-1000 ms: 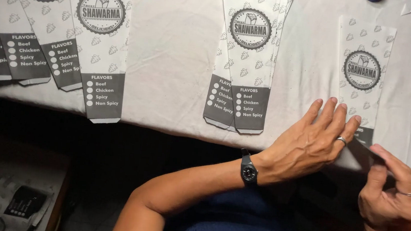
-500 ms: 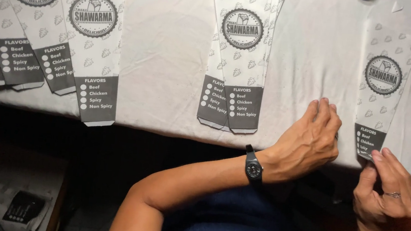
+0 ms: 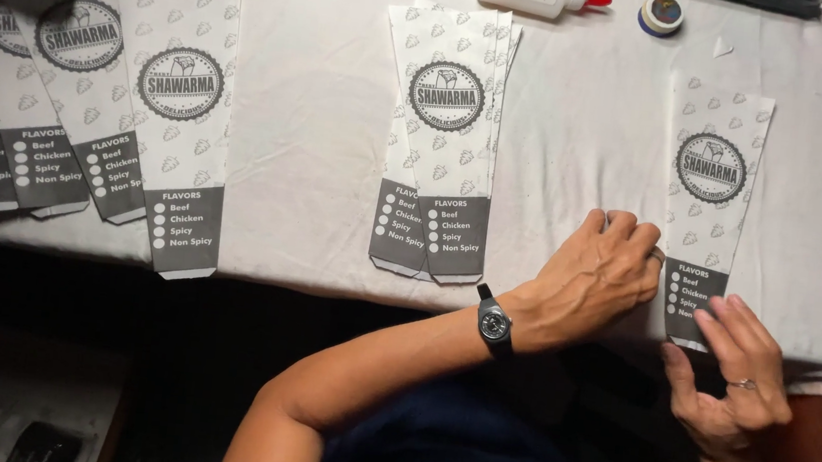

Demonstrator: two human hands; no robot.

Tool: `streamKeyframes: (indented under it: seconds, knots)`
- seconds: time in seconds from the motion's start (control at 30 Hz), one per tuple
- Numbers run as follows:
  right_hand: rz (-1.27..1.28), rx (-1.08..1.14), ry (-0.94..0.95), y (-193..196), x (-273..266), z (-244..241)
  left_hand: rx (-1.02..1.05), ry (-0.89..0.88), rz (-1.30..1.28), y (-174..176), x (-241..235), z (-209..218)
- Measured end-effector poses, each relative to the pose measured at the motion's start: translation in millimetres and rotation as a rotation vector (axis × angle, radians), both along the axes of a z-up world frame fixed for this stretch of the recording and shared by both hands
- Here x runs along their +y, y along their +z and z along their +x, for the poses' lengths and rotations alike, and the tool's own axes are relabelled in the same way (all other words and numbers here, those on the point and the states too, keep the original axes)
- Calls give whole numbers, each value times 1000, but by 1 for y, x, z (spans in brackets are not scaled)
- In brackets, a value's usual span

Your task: The person folds printed paper wrappers into small rectangular packets and arranges them on a table. They then apply glue from a bottle to the edges of the packets to seal them. The wrappers are branded with a Shawarma logo and flavor options.

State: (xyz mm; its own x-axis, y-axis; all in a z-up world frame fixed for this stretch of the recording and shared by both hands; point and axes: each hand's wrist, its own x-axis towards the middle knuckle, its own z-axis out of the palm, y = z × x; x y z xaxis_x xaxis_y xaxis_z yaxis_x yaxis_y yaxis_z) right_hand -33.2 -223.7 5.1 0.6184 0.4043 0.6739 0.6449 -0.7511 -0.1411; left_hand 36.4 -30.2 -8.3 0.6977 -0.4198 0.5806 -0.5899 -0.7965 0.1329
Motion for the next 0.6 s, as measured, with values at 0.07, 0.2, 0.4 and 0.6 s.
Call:
streamKeyframes:
  seconds: [0.07, 0.2, 0.4, 0.6]
  knots:
    - [-29, 68, 33, -4, -7, 3, 17, -8, -48, -2, -1, 3]
    - [-69, 68, -23, -1, -15, 8, 98, -178, -31, -9, 13, 10]
    - [143, 135, -40, 13, -27, 6, 160, -209, -77, 11, 6, -7]
    - [204, 163, 45, 15, -35, 9, 71, -455, -422, -10, -43, -26]
